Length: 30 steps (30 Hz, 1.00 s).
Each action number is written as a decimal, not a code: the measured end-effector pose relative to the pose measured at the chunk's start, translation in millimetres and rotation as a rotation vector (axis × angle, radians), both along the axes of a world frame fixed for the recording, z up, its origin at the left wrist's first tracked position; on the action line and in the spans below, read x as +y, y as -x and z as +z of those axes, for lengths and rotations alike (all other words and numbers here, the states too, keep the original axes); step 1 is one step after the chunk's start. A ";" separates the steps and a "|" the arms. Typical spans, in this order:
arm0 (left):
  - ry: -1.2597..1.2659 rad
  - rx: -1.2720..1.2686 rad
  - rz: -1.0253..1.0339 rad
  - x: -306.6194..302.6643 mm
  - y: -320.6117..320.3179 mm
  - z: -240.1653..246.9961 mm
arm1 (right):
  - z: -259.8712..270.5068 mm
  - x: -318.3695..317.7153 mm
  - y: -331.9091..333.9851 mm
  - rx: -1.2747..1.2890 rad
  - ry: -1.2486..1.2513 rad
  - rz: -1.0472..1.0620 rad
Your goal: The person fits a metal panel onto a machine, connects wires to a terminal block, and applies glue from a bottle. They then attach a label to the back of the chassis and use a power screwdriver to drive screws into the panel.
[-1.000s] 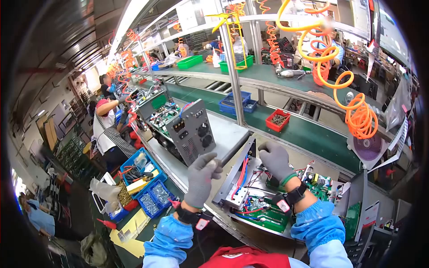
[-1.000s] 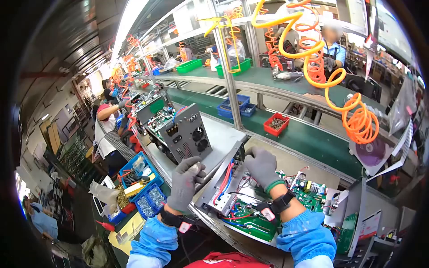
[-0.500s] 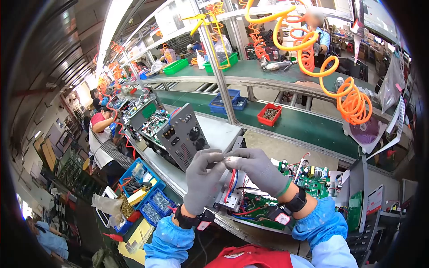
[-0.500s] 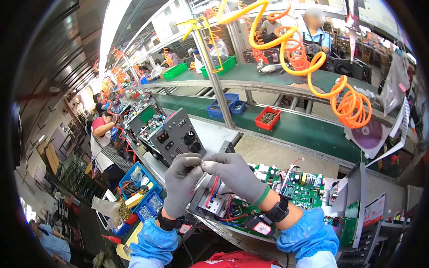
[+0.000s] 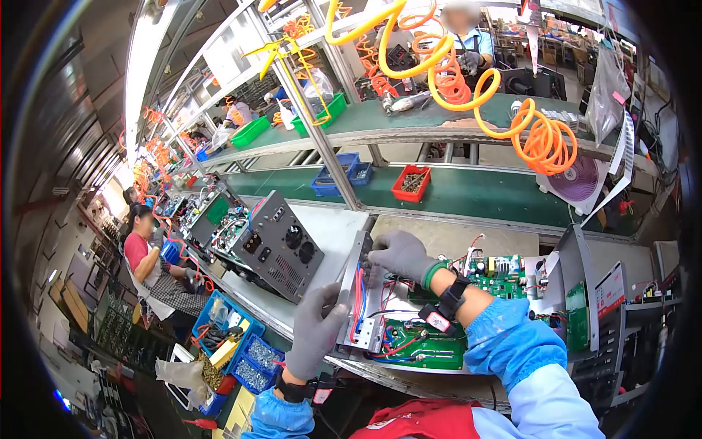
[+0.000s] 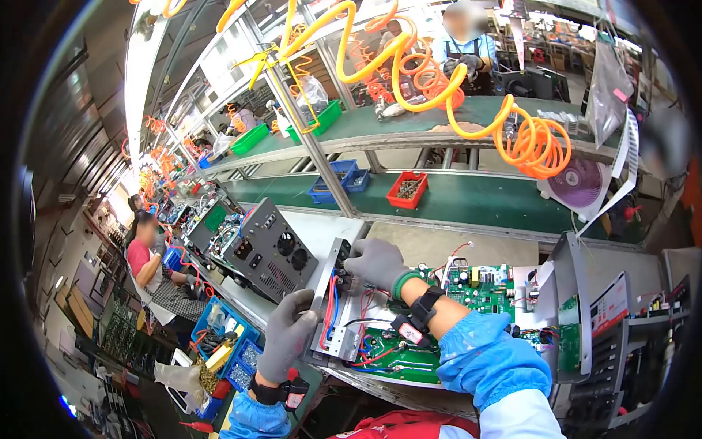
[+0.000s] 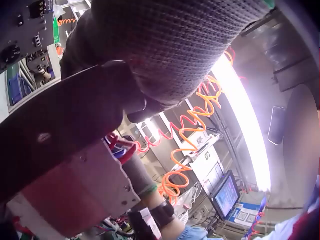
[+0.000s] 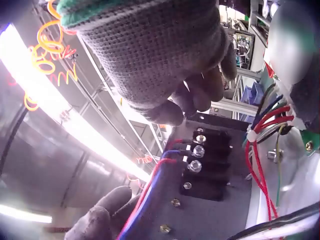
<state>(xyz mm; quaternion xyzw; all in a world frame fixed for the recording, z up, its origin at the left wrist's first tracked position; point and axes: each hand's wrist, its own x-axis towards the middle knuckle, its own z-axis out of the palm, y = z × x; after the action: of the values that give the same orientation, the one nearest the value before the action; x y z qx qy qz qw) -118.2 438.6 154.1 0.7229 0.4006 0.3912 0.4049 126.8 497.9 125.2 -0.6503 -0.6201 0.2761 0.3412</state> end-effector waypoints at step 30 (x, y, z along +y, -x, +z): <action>-0.102 0.110 0.052 -7.0 -5.5 2.3 | -34.2 5.9 13.0 0.184 -0.173 0.006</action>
<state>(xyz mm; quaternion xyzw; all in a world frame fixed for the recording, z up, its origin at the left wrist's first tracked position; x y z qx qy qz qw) -112.7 431.6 156.3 0.7523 0.4205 0.3812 0.3346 113.9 503.8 91.0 -0.5887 -0.6094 0.2811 0.4506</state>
